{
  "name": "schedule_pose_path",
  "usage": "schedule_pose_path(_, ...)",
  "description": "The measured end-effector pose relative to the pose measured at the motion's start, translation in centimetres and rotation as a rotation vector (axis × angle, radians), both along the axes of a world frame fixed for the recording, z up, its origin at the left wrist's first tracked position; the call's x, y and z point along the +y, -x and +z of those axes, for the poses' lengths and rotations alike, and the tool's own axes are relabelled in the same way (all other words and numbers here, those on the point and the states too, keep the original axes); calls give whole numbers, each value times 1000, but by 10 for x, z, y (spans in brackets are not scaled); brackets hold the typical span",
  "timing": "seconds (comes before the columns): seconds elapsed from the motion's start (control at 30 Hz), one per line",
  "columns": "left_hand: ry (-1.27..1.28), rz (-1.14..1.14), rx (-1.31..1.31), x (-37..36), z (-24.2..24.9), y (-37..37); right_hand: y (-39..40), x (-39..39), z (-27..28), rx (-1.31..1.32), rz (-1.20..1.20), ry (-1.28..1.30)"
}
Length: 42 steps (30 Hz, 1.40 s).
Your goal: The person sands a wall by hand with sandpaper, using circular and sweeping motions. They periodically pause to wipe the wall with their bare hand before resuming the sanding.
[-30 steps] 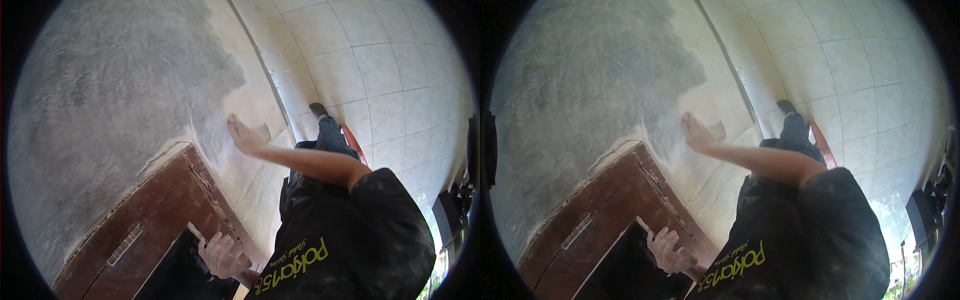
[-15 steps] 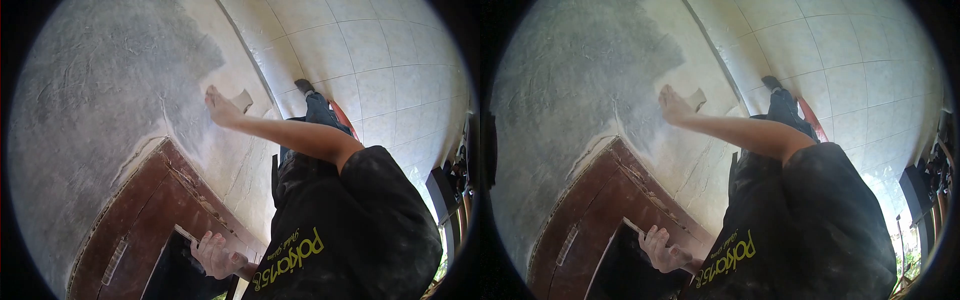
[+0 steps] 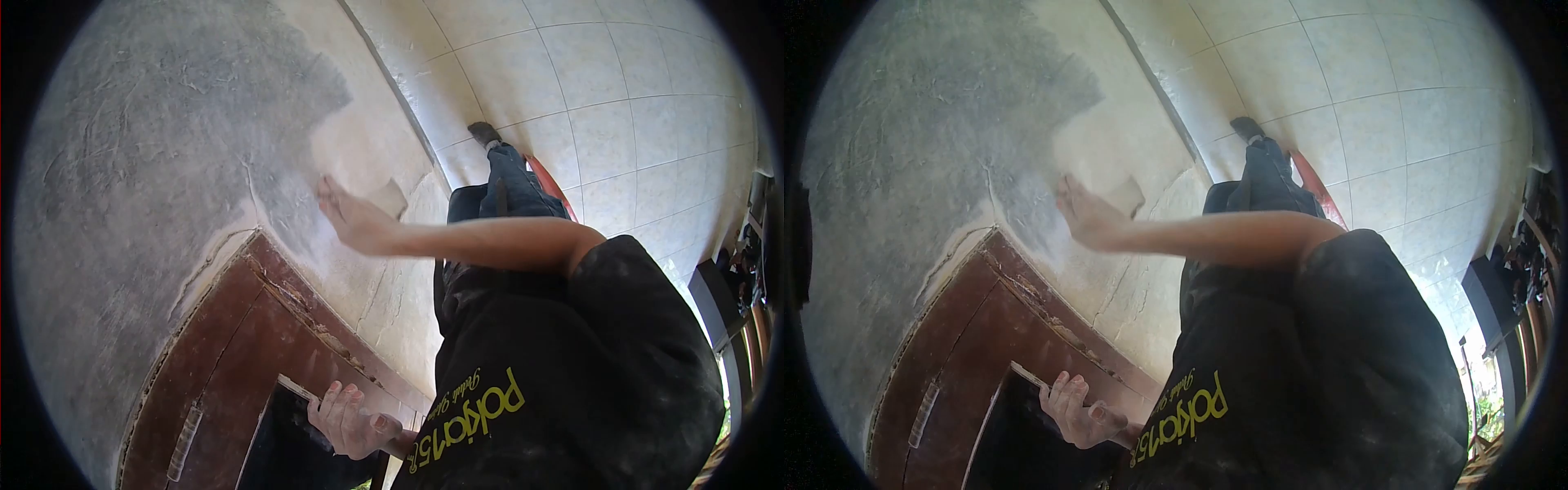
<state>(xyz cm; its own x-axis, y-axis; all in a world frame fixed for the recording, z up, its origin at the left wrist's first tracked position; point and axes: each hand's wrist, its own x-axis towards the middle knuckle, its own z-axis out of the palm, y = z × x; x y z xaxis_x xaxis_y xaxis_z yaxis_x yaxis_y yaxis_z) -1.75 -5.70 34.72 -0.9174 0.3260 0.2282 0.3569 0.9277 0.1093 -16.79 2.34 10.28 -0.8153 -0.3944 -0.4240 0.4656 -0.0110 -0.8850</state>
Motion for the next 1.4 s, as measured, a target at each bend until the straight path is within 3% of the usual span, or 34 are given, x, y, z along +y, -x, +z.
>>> schedule_pose_path(0.07,-6,-7,9,0,-1,-1,32,15,-8,-183,-18,51)
schedule_pose_path(0.3,-33,-17,4,-3,-2,1,7,8,12,-13,-56,31)
schedule_pose_path(0.4,15,-25,6,-2,-1,1,41,23,-4,-207,-15,23)
schedule_pose_path(0.6,-2,-2,3,-2,-1,0,4,16,25,-54,-69,79)
schedule_pose_path(0.73,8,4,22,-2,-1,1,45,12,-5,-333,-124,19)
schedule_pose_path(0.83,-12,11,30,-5,-2,-1,6,3,9,-26,-61,-39)
schedule_pose_path(0.87,-32,17,42,-6,-3,-2,-7,5,17,-51,-136,105)
schedule_pose_path(1.0,-50,24,65,-7,-6,-2,37,7,-14,-215,-171,-5)
schedule_pose_path(1.1,-61,5,62,-9,-6,-2,54,-6,-30,-173,-234,-80)
schedule_pose_path(1.2,-69,-16,49,-9,-4,1,-1,-4,-2,26,-181,-26)
schedule_pose_path(1.27,-81,-30,62,-10,-8,2,4,-1,-8,28,-172,-24)
schedule_pose_path(1.4,-59,-22,38,-11,-4,-1,57,7,-31,-165,-174,-18)
